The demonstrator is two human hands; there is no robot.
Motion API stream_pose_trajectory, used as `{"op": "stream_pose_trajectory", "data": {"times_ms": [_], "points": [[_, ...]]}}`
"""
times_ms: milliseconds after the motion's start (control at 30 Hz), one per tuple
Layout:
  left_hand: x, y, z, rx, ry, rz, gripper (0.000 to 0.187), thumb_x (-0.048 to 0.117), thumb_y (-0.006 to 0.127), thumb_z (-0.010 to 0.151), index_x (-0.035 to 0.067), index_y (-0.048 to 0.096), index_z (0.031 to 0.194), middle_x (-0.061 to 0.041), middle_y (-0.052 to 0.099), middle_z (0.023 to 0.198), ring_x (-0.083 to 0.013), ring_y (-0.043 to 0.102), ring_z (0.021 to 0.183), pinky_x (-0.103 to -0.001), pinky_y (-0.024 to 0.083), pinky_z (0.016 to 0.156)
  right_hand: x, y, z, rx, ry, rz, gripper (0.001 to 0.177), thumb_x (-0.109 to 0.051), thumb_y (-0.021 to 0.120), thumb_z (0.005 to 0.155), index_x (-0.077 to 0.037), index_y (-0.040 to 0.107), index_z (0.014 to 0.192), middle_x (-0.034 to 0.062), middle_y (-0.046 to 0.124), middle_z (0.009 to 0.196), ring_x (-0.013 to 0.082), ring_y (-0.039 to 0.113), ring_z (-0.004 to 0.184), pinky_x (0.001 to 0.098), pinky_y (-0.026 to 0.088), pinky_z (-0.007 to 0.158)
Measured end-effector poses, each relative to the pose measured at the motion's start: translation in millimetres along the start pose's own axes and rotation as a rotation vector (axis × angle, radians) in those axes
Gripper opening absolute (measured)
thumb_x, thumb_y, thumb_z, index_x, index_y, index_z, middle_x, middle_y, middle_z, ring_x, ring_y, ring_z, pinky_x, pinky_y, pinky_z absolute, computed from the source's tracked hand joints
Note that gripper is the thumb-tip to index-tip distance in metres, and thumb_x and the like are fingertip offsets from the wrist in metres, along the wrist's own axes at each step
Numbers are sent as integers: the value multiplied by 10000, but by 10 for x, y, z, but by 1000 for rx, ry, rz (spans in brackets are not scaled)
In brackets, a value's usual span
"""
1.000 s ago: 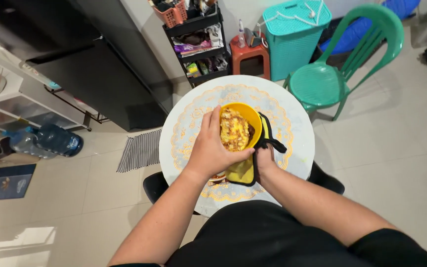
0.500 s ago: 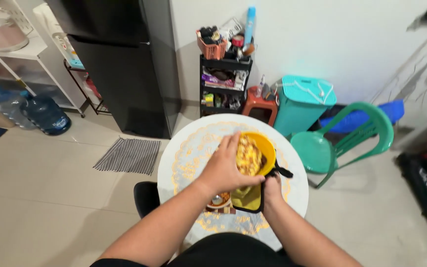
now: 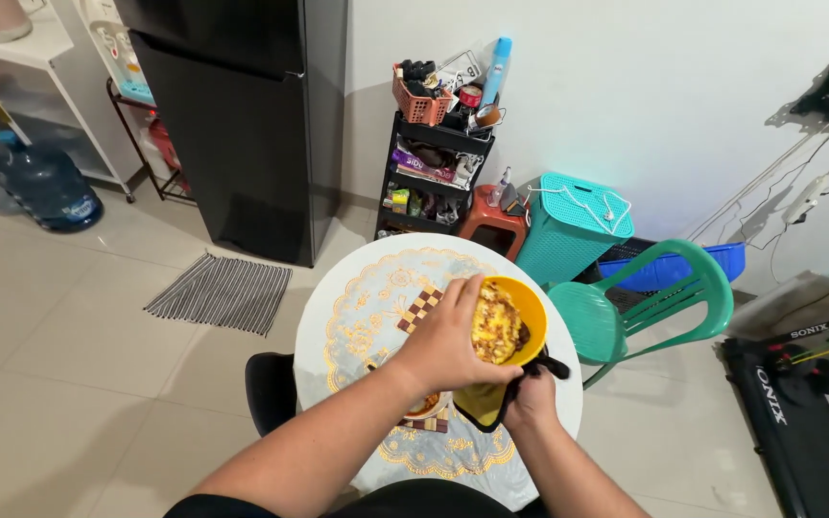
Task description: Cleaning a wooden board or trivet using a damp cloth at a dining table.
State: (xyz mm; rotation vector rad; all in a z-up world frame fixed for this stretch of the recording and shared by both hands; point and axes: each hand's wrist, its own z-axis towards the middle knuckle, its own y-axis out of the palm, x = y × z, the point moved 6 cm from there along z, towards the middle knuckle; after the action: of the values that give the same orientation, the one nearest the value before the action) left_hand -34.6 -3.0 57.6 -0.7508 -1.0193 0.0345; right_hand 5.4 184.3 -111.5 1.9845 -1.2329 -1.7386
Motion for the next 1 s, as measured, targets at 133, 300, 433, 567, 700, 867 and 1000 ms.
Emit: {"op": "stream_pose_trajectory", "data": {"times_ms": [133, 300, 433, 567, 700, 867, 1000], "points": [[-6, 125, -20, -119, -64, 82, 1381, 612, 921, 572, -27, 216, 1574, -279, 322, 1530, -426, 447, 1373, -448, 431, 1093, -190, 232, -257, 123, -2, -130, 502, -362, 374, 1034, -127, 503, 1458, 102, 605, 1429, 291, 624, 1236, 490, 505, 1038], [-24, 58, 26, -34, -40, 86, 1359, 620, 898, 591, -37, 225, 1572, -246, 381, 1508, -411, 473, 1371, -441, 427, 1123, -20, -327, 163, -58, 85, -283, 471, -308, 416, 1048, -75, 519, 1445, 167, 619, 1368, 356, 631, 1165, 519, 520, 980], [84, -74, 36, -43, -158, 43, 1350, 621, 844, 560, 8, 232, 1596, -184, 420, 1503, -363, 540, 1333, -416, 482, 1079, -125, -15, 94, -271, -66, -149, 481, -259, 449, 1033, -74, 499, 1475, 140, 608, 1414, 295, 633, 1223, 457, 526, 1028], [179, 50, -2, -55, -82, 194, 1361, 599, 913, 577, -11, 230, 1584, -210, 393, 1500, -397, 496, 1344, -446, 448, 1084, -22, -33, 97, -30, 66, -32, 431, -277, 451, 1031, -70, 559, 1393, 127, 671, 1316, 292, 694, 1107, 448, 582, 917], [194, 42, -46, -30, -118, 195, 1350, 596, 897, 580, -29, 238, 1579, -210, 416, 1477, -376, 533, 1324, -414, 483, 1077, 142, -283, 333, -84, 123, -222, 356, -213, 506, 1045, -34, 599, 1339, 157, 689, 1229, 311, 700, 1006, 471, 583, 838], [245, -76, -60, 82, -158, 171, 1324, 572, 898, 582, -29, 263, 1577, -194, 426, 1500, -361, 549, 1325, -411, 490, 1080, 314, -415, 717, -260, 56, -226, 387, -157, 526, 990, -37, 609, 1348, 157, 696, 1226, 298, 716, 1003, 451, 600, 854], [243, 123, -68, -64, -201, 190, 1376, 548, 943, 565, -35, 208, 1571, -209, 389, 1477, -366, 489, 1342, -407, 444, 1104, 156, -3, 393, -129, 186, 51, 407, -288, 499, 1005, -27, 622, 1292, 163, 715, 1192, 310, 731, 973, 466, 604, 832]]}}
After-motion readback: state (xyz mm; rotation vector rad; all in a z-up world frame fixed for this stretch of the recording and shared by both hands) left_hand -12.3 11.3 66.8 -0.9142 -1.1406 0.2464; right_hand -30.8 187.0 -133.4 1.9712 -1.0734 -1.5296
